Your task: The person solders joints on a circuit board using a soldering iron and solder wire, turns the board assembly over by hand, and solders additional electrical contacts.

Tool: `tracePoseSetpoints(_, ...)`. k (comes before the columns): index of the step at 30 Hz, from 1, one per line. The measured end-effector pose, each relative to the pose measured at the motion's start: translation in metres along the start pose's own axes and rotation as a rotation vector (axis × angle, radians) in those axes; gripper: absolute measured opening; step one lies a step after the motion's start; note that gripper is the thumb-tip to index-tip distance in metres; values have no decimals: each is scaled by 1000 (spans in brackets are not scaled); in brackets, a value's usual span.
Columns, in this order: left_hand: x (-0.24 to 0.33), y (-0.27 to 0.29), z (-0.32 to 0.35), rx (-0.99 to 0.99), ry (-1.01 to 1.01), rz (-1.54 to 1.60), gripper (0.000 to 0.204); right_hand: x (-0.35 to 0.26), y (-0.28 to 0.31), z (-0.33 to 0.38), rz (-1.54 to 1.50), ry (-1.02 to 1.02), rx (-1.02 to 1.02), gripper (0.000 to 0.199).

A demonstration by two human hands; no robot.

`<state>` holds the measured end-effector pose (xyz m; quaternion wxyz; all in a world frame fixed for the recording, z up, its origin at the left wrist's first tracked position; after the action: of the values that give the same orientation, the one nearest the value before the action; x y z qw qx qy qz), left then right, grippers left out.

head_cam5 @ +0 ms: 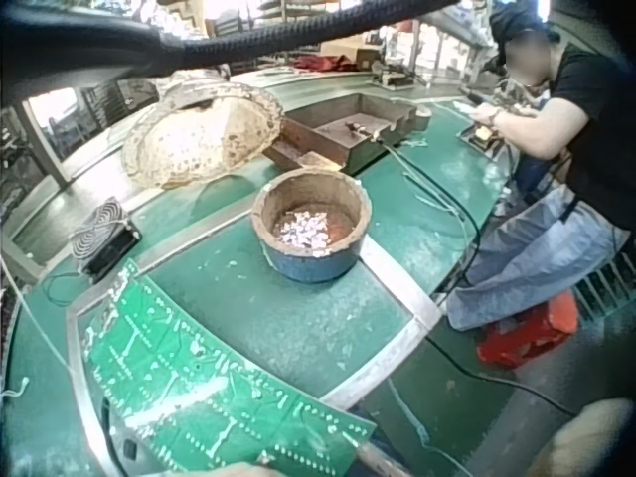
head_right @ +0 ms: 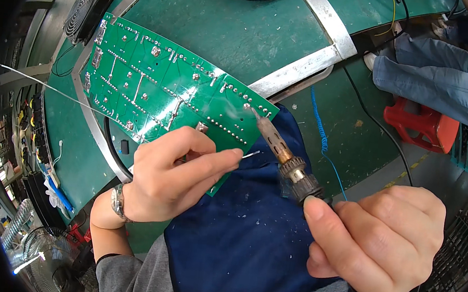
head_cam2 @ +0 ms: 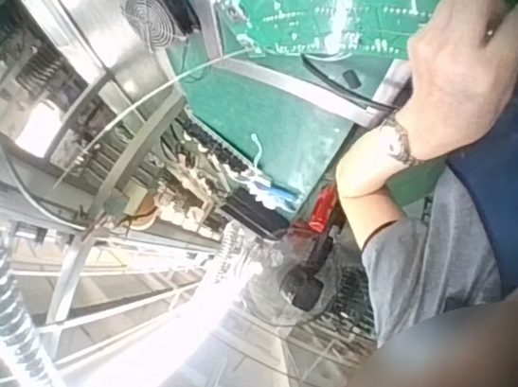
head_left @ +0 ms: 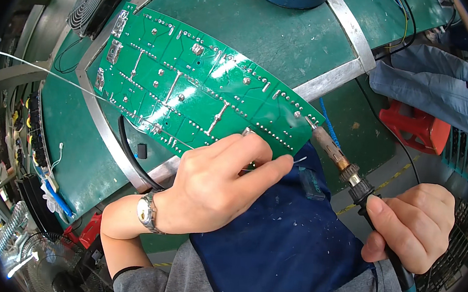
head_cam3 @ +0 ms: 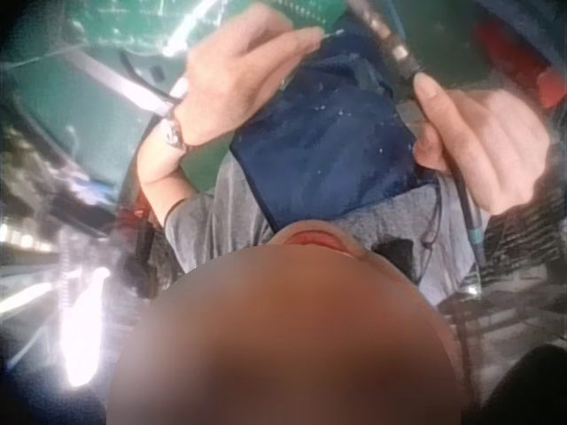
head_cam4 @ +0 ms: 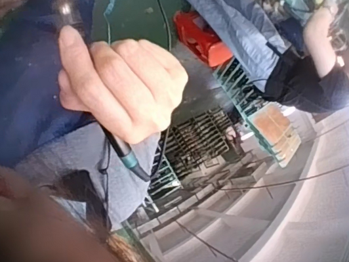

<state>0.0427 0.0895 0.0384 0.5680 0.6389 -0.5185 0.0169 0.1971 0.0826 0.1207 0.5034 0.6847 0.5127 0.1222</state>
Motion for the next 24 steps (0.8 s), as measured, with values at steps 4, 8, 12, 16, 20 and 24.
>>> tracePoseSetpoints(4,-12,11,0,184,63,-90,25,1,-1,7,-9,-14,0,22)
tracePoseSetpoints(8,-10,5,-8,166,-44,-166,26,0,-4,9,31,-2,16,20)
tracePoseSetpoints(12,-9,0,-12,147,-48,-226,26,-4,-7,9,81,12,15,19)
tracePoseSetpoints(16,-6,1,-13,144,-42,-216,31,-8,-9,6,112,28,-1,20)
tracePoseSetpoints(20,-11,20,-11,214,-8,-171,38,-1,-2,-2,18,64,-93,28)
tracePoseSetpoints(24,-27,49,-1,223,160,-207,32,13,8,-12,-40,54,-115,32)
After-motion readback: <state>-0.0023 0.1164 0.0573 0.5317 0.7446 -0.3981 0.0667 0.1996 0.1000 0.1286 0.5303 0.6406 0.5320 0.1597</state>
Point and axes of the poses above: each hand's wrist, its own z-axis away from the middle knuckle, its own y-axis out of the back of the hand, x = y × z, the point moved 9 cm from there along -z, towards the middle knuckle, and after that the axes turned 6 degrees about -y, right-handed, at the moved point
